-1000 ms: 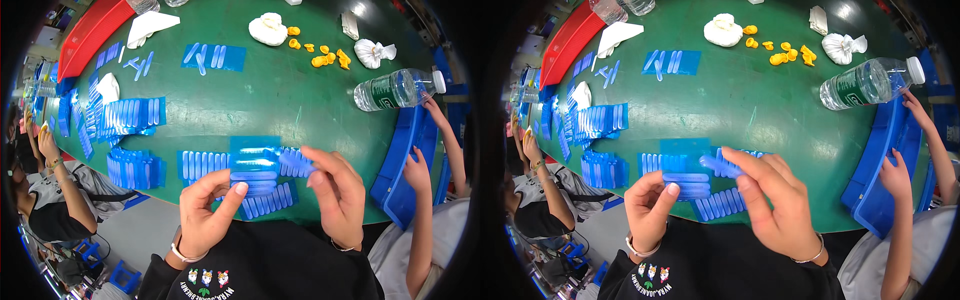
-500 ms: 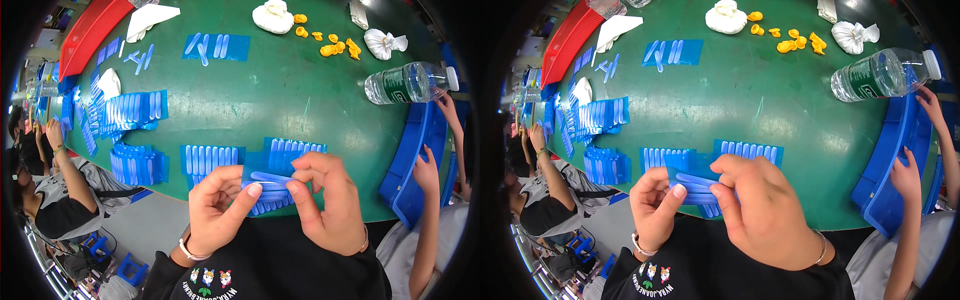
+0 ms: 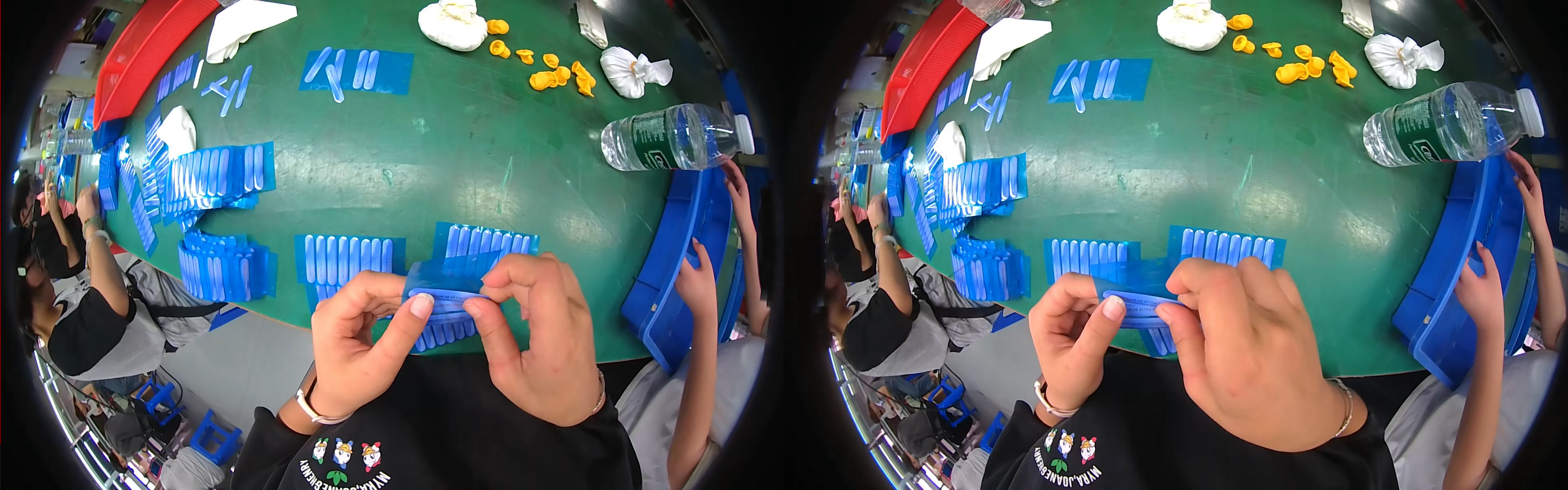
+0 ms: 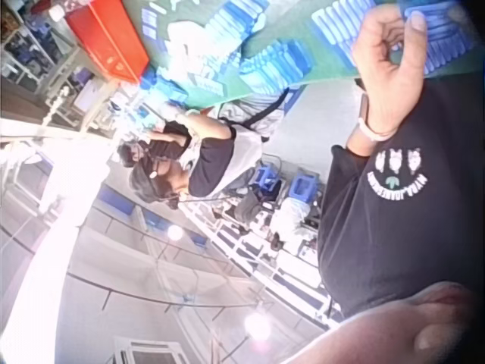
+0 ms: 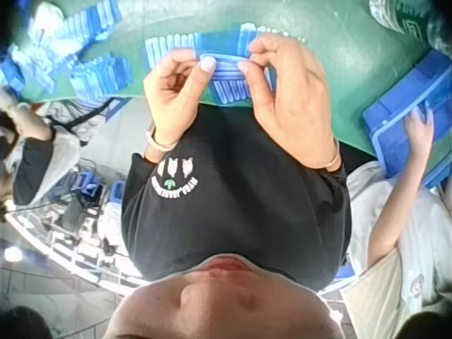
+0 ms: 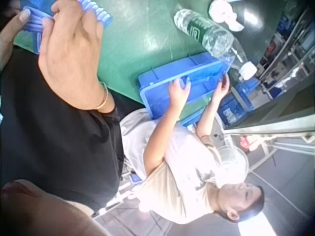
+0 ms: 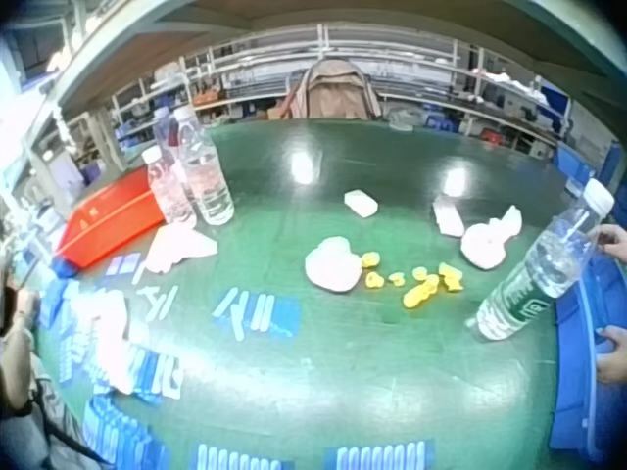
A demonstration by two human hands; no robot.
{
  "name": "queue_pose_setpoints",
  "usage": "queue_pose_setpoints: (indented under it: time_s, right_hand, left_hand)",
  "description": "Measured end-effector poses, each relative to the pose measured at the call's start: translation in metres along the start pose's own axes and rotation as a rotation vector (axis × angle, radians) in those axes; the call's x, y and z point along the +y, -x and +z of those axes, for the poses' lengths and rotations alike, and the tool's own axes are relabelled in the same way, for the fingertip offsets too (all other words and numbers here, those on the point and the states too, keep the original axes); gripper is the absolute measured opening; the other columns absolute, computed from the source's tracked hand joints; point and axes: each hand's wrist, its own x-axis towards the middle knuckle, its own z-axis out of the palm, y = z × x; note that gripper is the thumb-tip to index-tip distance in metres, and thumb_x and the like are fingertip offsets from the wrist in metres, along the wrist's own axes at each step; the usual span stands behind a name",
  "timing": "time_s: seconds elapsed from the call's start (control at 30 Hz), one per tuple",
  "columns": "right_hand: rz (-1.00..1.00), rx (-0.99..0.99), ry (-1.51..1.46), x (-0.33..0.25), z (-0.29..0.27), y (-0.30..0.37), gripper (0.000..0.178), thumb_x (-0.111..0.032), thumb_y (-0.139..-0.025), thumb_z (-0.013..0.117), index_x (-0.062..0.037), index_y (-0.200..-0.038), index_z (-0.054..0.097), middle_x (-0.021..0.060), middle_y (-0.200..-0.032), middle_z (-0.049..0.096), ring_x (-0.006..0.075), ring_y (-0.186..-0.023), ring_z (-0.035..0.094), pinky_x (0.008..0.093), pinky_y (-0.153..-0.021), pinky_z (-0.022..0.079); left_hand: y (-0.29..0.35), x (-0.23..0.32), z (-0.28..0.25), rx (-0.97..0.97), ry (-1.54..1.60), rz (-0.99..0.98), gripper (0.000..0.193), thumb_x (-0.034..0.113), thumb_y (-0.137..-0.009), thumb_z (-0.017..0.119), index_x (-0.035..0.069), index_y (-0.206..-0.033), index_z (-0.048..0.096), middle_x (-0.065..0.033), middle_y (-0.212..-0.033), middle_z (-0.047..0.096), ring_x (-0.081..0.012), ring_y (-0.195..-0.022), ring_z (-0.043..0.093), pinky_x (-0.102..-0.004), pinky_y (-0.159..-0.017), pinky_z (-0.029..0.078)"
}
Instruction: The person attaches printed plastic strips onto plastic backing sheets by hand, presses them flat, and pats the surface with a small cloth pouch.
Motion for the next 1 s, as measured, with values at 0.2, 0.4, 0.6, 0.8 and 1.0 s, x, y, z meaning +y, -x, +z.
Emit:
queue_pose_setpoints:
  time_s: [0.2, 0.4, 0.6, 0.8, 1.0]
  right_hand:
    - [0.059, 0.016, -0.036, -0.003, 0.000, -0.002, 0.026, 0.000, -0.069, 0.068, -0.0036, -0.089, 0.051, 0.0030, -0.070, 0.055, 0.0191, -0.059, 0.051, 0.0310, -0.056, 0.035]
    - [0.154, 0.000, -0.075, -0.004, -0.003, -0.002, 0.027, -0.003, -0.069, 0.069, -0.0029, -0.089, 0.051, 0.0035, -0.068, 0.057, 0.0162, -0.057, 0.050, 0.0285, -0.055, 0.036]
    - [0.330, -0.027, -0.126, -0.002, -0.011, -0.004, 0.028, -0.007, -0.070, 0.071, -0.0006, -0.092, 0.053, 0.0044, -0.066, 0.059, 0.0110, -0.055, 0.048, 0.0237, -0.054, 0.038]
    - [0.183, -0.080, -0.474, 0.024, -0.005, -0.004, 0.015, -0.009, -0.074, 0.068, -0.0005, -0.085, 0.061, 0.0070, -0.068, 0.060, 0.0148, -0.057, 0.056, 0.0260, -0.051, 0.042]
    - [0.238, -0.120, -0.570, 0.024, -0.001, -0.001, 0.011, -0.009, -0.077, 0.066, 0.0002, -0.078, 0.060, 0.0083, -0.069, 0.060, 0.0159, -0.059, 0.057, 0.0258, -0.053, 0.042]
  left_hand:
    - [0.000, 0.000, -0.002, 0.005, -0.047, 0.033, 0.007, 0.002, -0.082, 0.060, -0.003, -0.086, 0.057, -0.0080, -0.080, 0.064, -0.0098, -0.075, 0.061, -0.0230, -0.070, 0.048]
    - [0.001, 0.002, -0.002, 0.020, -0.093, 0.039, 0.006, 0.001, -0.082, 0.060, -0.003, -0.084, 0.057, -0.0091, -0.079, 0.065, -0.0104, -0.074, 0.061, -0.0225, -0.069, 0.048]
    - [0.004, -0.002, -0.004, 0.174, 0.015, 0.125, 0.004, 0.000, -0.082, 0.059, -0.003, -0.083, 0.056, -0.0032, -0.072, 0.061, -0.0029, -0.063, 0.051, -0.0170, -0.058, 0.040]
    - [0.003, 0.001, 0.003, 0.171, 0.068, 0.094, 0.005, 0.001, -0.082, 0.060, -0.002, -0.084, 0.056, -0.0017, -0.071, 0.060, -0.0020, -0.062, 0.049, -0.0158, -0.057, 0.038]
    - [0.004, 0.002, 0.005, 0.143, 0.031, 0.074, 0.007, 0.002, -0.082, 0.061, -0.002, -0.085, 0.057, -0.0026, -0.072, 0.061, -0.0027, -0.063, 0.050, -0.0164, -0.056, 0.039]
